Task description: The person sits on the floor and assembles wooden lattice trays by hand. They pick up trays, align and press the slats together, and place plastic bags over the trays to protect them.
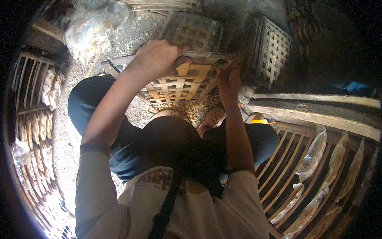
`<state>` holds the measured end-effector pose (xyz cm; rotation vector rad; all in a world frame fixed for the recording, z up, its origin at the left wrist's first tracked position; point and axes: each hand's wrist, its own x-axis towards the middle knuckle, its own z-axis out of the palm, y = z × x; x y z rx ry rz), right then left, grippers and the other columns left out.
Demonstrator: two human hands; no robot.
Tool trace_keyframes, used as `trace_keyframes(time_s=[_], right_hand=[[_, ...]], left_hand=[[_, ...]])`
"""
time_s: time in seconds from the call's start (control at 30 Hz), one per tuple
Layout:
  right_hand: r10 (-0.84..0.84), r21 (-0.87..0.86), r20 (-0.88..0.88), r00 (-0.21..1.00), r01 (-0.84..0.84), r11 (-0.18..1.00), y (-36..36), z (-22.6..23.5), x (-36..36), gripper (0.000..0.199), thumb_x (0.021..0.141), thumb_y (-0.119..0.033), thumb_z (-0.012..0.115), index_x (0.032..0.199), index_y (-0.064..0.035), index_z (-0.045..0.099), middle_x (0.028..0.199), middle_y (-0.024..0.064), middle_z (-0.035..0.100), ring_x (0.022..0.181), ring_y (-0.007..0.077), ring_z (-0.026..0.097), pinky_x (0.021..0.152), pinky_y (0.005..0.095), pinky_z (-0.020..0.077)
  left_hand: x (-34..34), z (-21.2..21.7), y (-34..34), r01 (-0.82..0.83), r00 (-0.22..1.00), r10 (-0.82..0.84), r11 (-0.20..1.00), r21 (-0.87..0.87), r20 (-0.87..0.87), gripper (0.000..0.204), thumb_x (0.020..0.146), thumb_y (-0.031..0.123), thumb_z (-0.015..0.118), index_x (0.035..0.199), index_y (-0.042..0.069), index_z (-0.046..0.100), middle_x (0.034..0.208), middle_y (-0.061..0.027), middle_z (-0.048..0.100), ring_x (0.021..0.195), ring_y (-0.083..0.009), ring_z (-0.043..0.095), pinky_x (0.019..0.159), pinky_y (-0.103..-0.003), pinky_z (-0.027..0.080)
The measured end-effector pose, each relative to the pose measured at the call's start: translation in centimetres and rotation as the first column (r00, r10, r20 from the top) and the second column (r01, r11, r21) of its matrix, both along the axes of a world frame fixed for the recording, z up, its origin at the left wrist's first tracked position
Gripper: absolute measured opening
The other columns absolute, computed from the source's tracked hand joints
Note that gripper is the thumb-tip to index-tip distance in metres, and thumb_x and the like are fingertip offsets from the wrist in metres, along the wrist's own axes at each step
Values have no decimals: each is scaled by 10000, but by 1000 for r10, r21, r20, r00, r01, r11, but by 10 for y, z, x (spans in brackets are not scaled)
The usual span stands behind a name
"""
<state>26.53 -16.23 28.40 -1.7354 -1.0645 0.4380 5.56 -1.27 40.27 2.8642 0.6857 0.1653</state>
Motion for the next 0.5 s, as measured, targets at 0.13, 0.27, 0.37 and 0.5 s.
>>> trace_keyframes(time_s=[0.13, 0.27, 0.37, 0.5], right_hand=[[114, 69, -118, 987, -106, 992, 1, 4, 2, 421, 911, -73, 562, 1289, -44, 380, 1089, 70, 560, 979, 123, 540, 855, 271, 423], [109, 48, -132, 985, -104, 993, -1, 1, 4, 492, 907, -95, 577, 1328, -43, 328, 1166, 92, 532, 1048, 149, 525, 896, 287, 418], [120, -49, -92, 988, -125, 991, -3, -5, 6, 530, 902, -82, 577, 1354, -42, 303, 1224, 112, 501, 1110, 175, 500, 943, 309, 399], [159, -234, 56, 986, -142, 962, -3, 8, -1, 541, 897, -49, 566, 1369, -44, 301, 1259, 118, 476, 1150, 190, 470, 981, 327, 370]], left_hand=[[-3, 10, -1, 20, 1000, -21, 999, -51, -19, 348, 904, 395, 522, 1146, 153, 586, 756, -161, 645, 775, -323, 653, 707, -433, 524], [-3, 4, -2, 26, 999, -25, 999, -33, 49, 333, 907, 393, 520, 1128, 153, 589, 762, -163, 645, 771, -324, 653, 699, -434, 526], [-2, 4, -3, 15, 999, -14, 999, -36, 34, 333, 904, 395, 523, 1117, 149, 592, 767, -162, 645, 778, -323, 652, 707, -433, 523], [-6, 9, -2, 34, 999, -33, 999, -22, 32, 348, 902, 403, 523, 1115, 138, 596, 770, -157, 647, 776, -319, 653, 710, -426, 521]])
